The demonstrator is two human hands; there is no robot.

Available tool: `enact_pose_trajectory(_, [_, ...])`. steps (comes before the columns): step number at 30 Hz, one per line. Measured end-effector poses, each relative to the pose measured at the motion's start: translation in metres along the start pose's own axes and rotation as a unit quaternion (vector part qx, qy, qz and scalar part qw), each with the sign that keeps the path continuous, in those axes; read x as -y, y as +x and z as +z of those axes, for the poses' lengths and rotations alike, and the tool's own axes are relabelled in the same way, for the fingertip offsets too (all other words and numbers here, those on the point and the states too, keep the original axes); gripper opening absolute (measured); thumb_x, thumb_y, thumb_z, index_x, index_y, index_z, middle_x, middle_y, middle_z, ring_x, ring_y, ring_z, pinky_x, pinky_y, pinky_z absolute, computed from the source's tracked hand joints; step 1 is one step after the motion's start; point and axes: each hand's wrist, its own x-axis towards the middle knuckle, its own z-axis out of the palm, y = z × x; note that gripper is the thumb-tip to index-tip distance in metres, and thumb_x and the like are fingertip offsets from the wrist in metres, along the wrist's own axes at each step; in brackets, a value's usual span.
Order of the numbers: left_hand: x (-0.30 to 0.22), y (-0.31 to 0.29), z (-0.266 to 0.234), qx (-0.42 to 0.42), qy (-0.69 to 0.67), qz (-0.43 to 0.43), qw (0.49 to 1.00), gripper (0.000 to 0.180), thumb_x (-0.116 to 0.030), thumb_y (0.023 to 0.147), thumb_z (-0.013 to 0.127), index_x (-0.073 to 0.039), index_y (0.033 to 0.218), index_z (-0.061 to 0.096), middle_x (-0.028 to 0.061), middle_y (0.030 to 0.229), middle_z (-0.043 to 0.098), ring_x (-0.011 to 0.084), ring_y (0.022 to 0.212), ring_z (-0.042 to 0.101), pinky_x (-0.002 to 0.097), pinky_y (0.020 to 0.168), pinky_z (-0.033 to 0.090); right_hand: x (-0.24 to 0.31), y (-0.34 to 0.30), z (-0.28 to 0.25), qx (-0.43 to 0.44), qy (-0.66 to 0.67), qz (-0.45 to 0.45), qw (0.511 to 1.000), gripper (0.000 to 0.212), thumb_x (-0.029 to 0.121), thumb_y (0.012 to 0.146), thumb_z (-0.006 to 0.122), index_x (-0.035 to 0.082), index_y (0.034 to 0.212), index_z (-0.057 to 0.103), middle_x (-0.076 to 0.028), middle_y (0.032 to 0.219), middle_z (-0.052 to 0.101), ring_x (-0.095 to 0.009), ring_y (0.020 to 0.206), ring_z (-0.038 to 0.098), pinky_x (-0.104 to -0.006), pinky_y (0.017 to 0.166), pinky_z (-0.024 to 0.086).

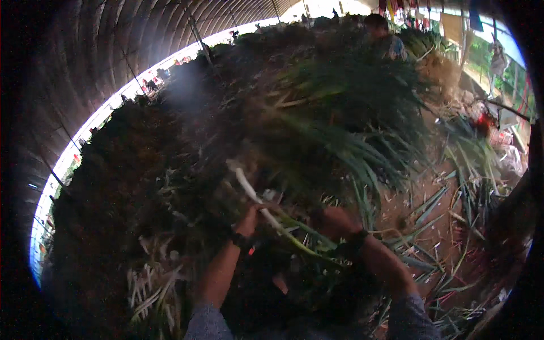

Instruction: Peeling and trimming green stalks, likely scallions or leeks, using a small knife in an agricultural setting.

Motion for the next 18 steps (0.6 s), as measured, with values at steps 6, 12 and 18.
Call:
enact_pose_trajectory(6, [0.009,0.03,-0.076,-0.336,0.076,0.042,0.938,0.038,-0.037,0.093,0.057,-0.008,0.116,0.061,0.007,0.106,0.063,0.0184,0.098,0.06,0.0367,0.082,0.05,0.035,-0.015,-0.014,0.129,-0.04,-0.018,0.991,0.03,0.032,0.085,0.06,0.013,0.107,0.067,-0.017,0.082,0.067,-0.038,0.075,0.066,-0.048,0.065,0.051])
enact_pose_trajectory(12, [0.0,0.017,-0.053,-0.09,0.567,0.191,0.796,0.048,-0.048,0.091,0.055,-0.002,0.093,0.068,0.011,0.079,0.07,0.0291,0.073,0.067,0.0424,0.07,0.05,-0.01,-0.033,0.019,0.124,-0.044,0.075,0.988,0.037,0.038,0.088,0.058,0.014,0.114,0.066,-0.017,0.085,0.068,-0.037,0.077,0.067,-0.0489,0.066,0.051])
enact_pose_trajectory(18, [-0.035,-0.017,-0.031,-0.143,0.534,0.137,0.822,0.049,-0.05,0.09,0.056,-0.003,0.093,0.069,0.0097,0.078,0.07,0.0299,0.07,0.067,0.0437,0.068,0.05,0.045,-0.034,-0.003,0.065,-0.035,0.019,0.997,0.042,0.043,0.09,0.057,0.013,0.119,0.065,-0.018,0.085,0.067,-0.039,0.076,0.065,-0.0482,0.066,0.051])
